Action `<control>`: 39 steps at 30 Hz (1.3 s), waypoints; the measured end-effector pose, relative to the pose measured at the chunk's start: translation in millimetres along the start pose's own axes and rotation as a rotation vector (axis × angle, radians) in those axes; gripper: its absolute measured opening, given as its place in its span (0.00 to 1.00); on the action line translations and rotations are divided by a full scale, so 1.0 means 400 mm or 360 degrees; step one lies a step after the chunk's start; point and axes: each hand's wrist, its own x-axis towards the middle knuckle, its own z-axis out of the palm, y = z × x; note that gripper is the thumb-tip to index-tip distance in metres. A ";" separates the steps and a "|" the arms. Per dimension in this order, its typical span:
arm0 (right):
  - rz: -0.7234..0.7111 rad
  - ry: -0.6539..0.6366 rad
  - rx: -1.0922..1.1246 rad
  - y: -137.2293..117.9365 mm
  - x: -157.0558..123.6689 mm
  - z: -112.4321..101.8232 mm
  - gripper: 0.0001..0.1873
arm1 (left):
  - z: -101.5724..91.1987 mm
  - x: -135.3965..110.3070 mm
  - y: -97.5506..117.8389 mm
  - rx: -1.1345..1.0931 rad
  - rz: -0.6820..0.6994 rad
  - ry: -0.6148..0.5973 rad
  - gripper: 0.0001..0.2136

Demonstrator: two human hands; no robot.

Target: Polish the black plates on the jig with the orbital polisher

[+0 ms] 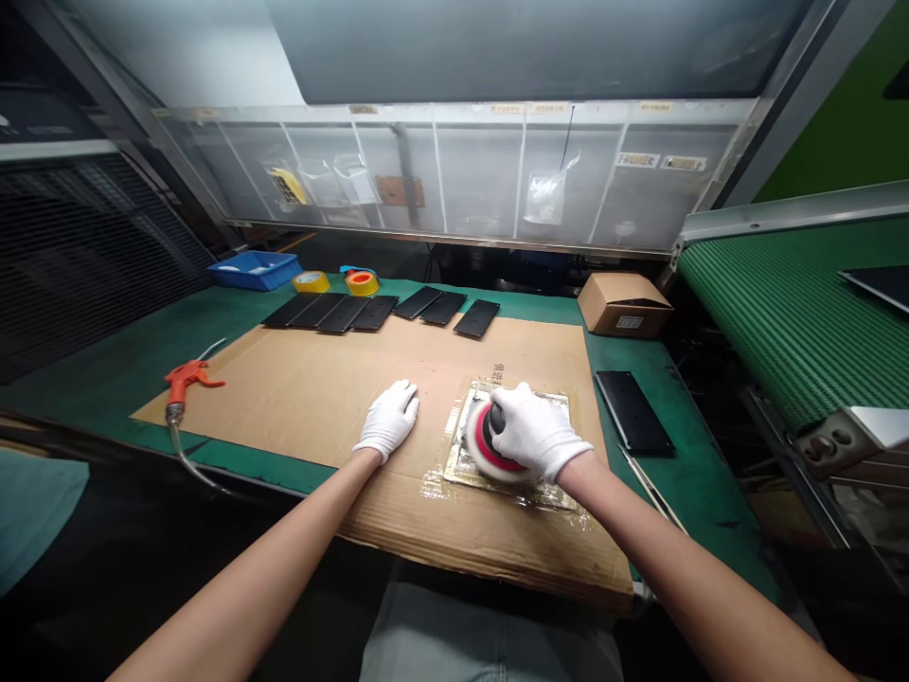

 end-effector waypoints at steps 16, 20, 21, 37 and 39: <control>0.0092 -0.0023 -0.0032 0.026 -0.005 -0.018 0.18 | -0.003 0.000 0.002 0.0042 0.0027 0.0018 0.18; 0.0095 0.0008 -0.0014 0.035 -0.002 -0.015 0.17 | -0.005 0.000 0.005 -0.0030 0.0006 0.0012 0.18; 0.0096 0.0014 -0.0010 0.037 -0.002 -0.014 0.17 | -0.006 0.000 0.005 -0.0039 0.0000 0.0009 0.18; 0.0124 -0.0008 -0.0008 0.040 0.003 -0.017 0.18 | -0.001 0.001 0.003 -0.0017 -0.0005 -0.0004 0.19; 0.0135 -0.0026 -0.0013 0.036 0.006 -0.020 0.18 | 0.000 0.001 0.003 -0.0012 0.0002 0.0002 0.19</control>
